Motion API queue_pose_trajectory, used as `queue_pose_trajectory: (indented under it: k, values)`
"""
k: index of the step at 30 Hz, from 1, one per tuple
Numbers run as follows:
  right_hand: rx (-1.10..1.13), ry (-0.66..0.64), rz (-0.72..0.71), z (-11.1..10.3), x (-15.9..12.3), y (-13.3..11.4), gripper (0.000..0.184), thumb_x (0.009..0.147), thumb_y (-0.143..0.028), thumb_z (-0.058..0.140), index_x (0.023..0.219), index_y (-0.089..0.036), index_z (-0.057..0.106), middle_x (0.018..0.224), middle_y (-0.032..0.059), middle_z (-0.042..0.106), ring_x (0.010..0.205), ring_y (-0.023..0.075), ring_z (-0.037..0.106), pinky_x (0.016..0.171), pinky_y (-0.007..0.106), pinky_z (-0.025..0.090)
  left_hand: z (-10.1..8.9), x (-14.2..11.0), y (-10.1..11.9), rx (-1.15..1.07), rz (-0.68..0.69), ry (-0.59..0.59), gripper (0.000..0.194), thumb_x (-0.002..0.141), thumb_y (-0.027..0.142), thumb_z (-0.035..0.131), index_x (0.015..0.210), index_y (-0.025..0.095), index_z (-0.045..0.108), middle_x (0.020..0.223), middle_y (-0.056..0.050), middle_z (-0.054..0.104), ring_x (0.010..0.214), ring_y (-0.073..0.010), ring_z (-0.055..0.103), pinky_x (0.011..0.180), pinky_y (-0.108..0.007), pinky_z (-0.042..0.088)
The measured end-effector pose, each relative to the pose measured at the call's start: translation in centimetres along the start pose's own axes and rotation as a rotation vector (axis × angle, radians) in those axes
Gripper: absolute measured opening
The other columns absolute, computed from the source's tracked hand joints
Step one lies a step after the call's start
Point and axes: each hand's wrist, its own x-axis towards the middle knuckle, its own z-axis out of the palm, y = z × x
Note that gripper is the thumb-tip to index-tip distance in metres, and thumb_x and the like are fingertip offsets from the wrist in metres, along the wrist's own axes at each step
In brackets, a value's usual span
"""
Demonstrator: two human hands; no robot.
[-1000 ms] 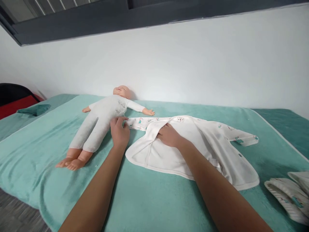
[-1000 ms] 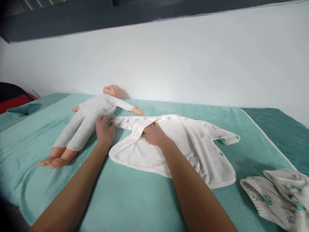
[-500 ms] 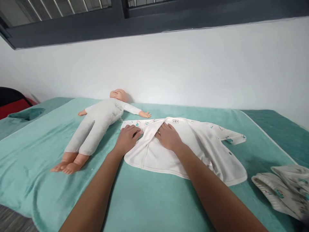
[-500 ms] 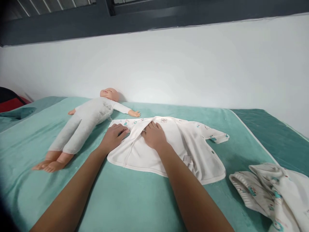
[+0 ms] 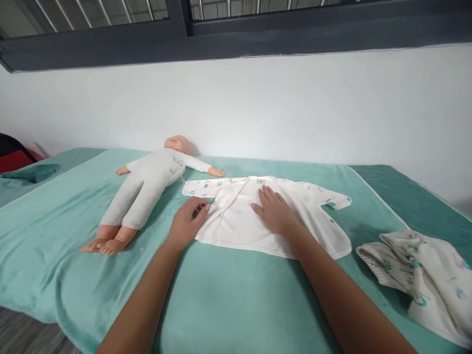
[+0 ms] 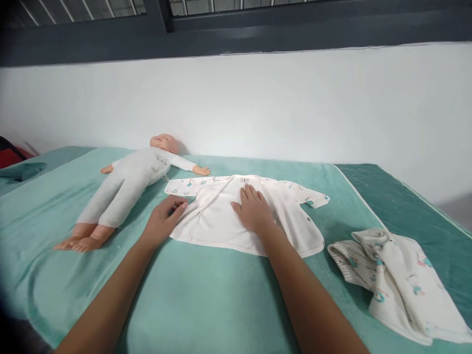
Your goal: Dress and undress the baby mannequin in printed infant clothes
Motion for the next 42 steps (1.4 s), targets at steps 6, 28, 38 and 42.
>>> queue_pose_trajectory:
  k: [6,28,38,42]
  values:
    - [0.071,-0.005,-0.264,-0.5,-4.2,-3.1,0.066,0.106,-0.049,0.033,0.154,-0.005,0.041,0.166,0.0171,0.029,0.156,0.0275,0.025,0.126,0.048,0.026,-0.6,-5.4,1.7,0.209,0.278,0.029,0.018,0.097,0.035,0.057,0.108,0.024,0.065,0.118,-0.007,0.067,0.113,-0.0244,0.059,0.097,-0.041,0.045]
    - [0.185,0.147,0.192,-7.6,-10.4,5.9,0.038,0.103,-0.047,0.04,0.082,-0.022,0.059,0.085,0.0063,0.068,0.076,0.0209,0.062,0.066,0.033,0.041,-0.1,-7.3,3.8,0.357,0.421,-0.1,0.026,0.1,0.025,0.052,0.076,0.019,0.057,0.079,-0.002,0.063,0.083,-0.0188,0.055,0.082,-0.037,0.039]
    - [-0.03,0.098,0.637,-7.2,-5.8,15.0,0.035,0.096,-0.037,0.047,0.124,-0.022,0.063,0.125,0.0137,0.062,0.096,0.0288,0.065,0.068,0.035,0.041,0.3,-7.4,3.0,0.305,0.43,-0.07,0.014,0.098,0.019,0.054,0.085,0.02,0.061,0.089,-0.004,0.067,0.089,-0.02,0.06,0.083,-0.037,0.043]
    - [-0.054,0.576,0.652,-5.7,-6.6,15.2,0.033,0.092,-0.021,0.041,0.111,-0.022,0.068,0.115,0.0111,0.061,0.09,0.0235,0.058,0.063,0.032,0.035,0.2,-7.7,2.8,0.295,0.414,-0.046,0.015,0.098,0.018,0.054,0.086,0.02,0.061,0.089,-0.004,0.068,0.09,-0.0204,0.061,0.084,-0.037,0.044]
